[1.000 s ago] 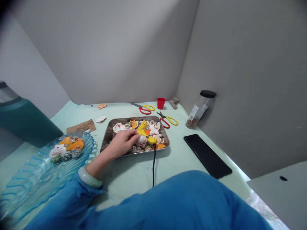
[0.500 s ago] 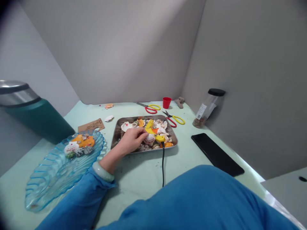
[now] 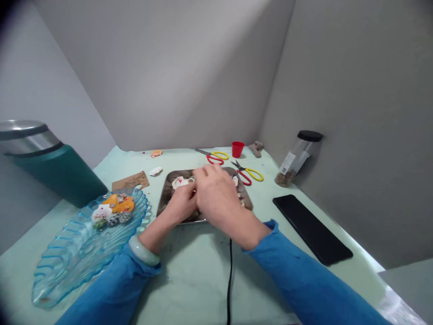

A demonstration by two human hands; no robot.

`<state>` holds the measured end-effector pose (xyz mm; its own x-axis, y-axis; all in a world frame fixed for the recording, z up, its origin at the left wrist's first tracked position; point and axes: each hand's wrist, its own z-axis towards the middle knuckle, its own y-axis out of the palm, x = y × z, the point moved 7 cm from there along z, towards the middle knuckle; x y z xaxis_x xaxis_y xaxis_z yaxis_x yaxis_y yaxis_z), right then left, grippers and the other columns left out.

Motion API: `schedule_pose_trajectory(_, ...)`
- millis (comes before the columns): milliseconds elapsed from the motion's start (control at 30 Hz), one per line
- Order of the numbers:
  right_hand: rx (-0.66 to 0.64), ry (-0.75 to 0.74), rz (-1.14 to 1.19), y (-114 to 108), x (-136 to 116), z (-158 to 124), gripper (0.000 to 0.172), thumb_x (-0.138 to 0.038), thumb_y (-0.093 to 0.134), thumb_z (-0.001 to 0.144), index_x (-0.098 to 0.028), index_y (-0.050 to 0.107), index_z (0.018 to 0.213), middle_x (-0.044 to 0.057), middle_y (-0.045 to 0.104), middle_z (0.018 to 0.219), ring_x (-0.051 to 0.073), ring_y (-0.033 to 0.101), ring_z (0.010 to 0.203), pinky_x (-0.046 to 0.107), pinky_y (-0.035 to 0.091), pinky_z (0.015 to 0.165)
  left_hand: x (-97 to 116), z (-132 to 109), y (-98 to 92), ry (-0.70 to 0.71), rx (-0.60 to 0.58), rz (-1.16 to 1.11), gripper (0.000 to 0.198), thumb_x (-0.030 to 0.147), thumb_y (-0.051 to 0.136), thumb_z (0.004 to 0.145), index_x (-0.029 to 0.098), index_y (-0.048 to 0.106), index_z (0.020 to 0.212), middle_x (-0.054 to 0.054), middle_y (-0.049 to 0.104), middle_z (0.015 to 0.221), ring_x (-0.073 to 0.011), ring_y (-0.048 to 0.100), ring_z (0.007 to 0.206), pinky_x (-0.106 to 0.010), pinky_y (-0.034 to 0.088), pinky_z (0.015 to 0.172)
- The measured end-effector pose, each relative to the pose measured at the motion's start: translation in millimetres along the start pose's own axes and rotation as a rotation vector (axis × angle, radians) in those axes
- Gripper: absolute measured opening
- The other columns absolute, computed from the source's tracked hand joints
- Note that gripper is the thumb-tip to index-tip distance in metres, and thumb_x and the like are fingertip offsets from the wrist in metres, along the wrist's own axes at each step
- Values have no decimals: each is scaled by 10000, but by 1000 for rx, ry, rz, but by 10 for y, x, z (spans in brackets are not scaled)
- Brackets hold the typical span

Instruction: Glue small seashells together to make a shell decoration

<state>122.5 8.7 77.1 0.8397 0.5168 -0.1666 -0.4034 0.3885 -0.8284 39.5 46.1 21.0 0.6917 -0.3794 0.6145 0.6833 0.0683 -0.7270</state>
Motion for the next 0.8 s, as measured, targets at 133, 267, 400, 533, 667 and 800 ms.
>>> schedule_pose_trajectory(133,-126,127,-82,248,407,-102,283,-128,399,861,-130,601,1060,139,620,1000,244,524,975,382,414,851,-9,-13,12,27,-9,98,223,262,406,866,175,588,769,-34,628,724,-144,525,660,-255,343,628)
schedule_pose_trajectory(267,-213,132,-104,305,491,-294,259,-252,505,839,-165,586,1069,125,605,1044,266,520,1001,383,417,823,-44,-25,21,-14,-23,187,232,276,408,868,175,593,771,-42,633,721,-143,528,647,-242,331,617)
schedule_pose_trajectory(400,-350,195,-157,341,627,-344,291,-186,524,803,-174,584,1088,113,631,1023,269,562,953,357,433,714,-28,-26,30,-8,-34,169,232,280,408,870,177,592,772,-39,636,724,-139,534,655,-234,342,632)
schedule_pose_trajectory(533,-316,134,-231,295,754,-225,308,-167,505,819,-190,592,1114,109,652,1020,276,564,945,371,420,729,7,-25,26,20,-31,155,237,279,404,875,174,596,786,-34,634,727,-133,523,649,-231,334,621)
schedule_pose_trajectory(667,-246,32,-178,214,623,-119,217,-296,573,811,-172,640,976,121,636,1004,291,517,995,409,396,814,16,-26,31,29,-42,162,233,268,410,871,170,600,781,-36,633,727,-133,521,648,-232,338,625)
schedule_pose_trajectory(800,-180,-13,25,265,363,-76,230,-230,449,884,-157,612,1029,107,631,999,225,528,969,352,396,838,-6,-16,29,36,-33,174,235,224,378,875,167,593,800,-51,634,741,-144,536,658,-241,343,620)
